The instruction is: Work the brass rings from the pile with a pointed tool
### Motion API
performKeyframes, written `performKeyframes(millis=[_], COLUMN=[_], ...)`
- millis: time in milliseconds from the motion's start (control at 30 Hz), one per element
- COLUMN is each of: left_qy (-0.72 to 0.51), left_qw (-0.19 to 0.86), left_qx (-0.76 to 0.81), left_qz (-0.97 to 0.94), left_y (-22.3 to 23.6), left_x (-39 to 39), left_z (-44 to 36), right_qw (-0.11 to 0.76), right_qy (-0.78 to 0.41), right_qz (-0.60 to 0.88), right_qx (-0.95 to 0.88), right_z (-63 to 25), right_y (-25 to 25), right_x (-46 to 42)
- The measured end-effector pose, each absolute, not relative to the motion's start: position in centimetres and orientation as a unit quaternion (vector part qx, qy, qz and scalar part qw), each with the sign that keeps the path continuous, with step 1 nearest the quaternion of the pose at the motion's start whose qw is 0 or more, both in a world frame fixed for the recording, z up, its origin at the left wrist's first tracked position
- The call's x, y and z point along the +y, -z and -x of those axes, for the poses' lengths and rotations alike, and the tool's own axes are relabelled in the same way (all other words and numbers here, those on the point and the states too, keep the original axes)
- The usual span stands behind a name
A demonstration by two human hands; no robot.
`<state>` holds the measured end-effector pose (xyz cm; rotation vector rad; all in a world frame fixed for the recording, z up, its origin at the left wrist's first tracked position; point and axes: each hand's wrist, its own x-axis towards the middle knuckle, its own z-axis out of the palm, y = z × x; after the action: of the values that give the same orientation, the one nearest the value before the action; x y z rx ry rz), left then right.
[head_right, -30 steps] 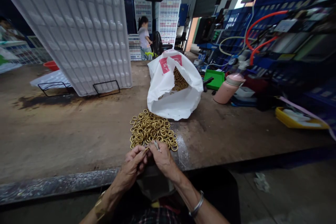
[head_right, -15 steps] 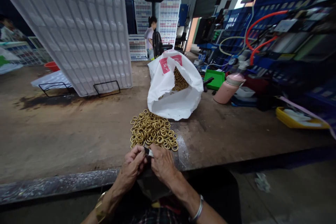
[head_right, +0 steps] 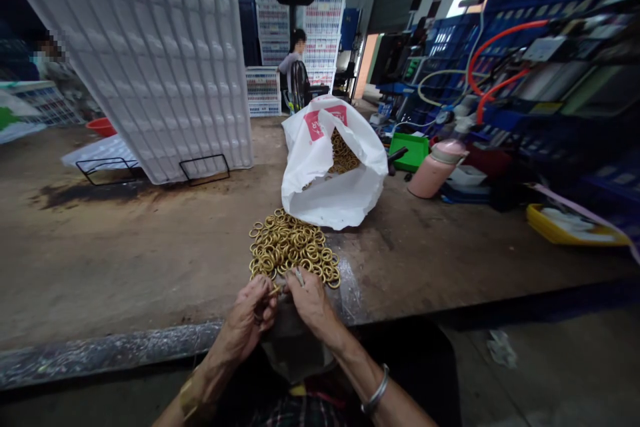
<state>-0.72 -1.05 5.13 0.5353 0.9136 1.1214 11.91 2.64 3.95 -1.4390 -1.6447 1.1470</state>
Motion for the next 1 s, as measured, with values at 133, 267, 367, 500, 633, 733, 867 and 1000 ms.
performKeyframes(millis=[133, 267, 367, 500, 633, 733, 867, 1000], left_qy=[-0.499, -0.497, -0.502, -0.516, -0.502, -0.492, -0.496, -0.486], left_qw=[0.722, 0.711, 0.704, 0.697, 0.706, 0.712, 0.692, 0.652], left_qx=[0.406, 0.418, 0.431, 0.435, 0.434, 0.429, 0.445, 0.486], left_qz=[-0.256, -0.269, -0.259, -0.245, -0.247, -0.259, -0.278, -0.321], left_y=[-4.8, -4.4, -4.2, -4.2, -4.2, -4.0, -3.8, -3.7], left_x=[-1.0, -1.1, -1.0, -0.8, -0.8, -0.9, -1.1, -1.1], left_z=[0.8, 0.9, 0.9, 1.0, 1.0, 1.1, 1.1, 1.0], right_qw=[0.311, 0.322, 0.330, 0.346, 0.341, 0.337, 0.327, 0.312], right_qy=[-0.501, -0.492, -0.454, -0.387, -0.353, -0.341, -0.353, -0.379], right_qz=[0.510, 0.500, 0.508, 0.523, 0.510, 0.501, 0.511, 0.505], right_qx=[-0.626, -0.636, -0.653, -0.676, -0.707, -0.721, -0.712, -0.710], right_z=[-11.6, -11.5, -11.7, -12.1, -12.1, -12.0, -11.8, -11.6], right_y=[-3.7, -3.5, -3.6, -4.1, -4.6, -4.9, -4.9, -4.7], right_x=[2.7, 2.5, 2.5, 2.7, 2.6, 2.4, 2.2, 2.0])
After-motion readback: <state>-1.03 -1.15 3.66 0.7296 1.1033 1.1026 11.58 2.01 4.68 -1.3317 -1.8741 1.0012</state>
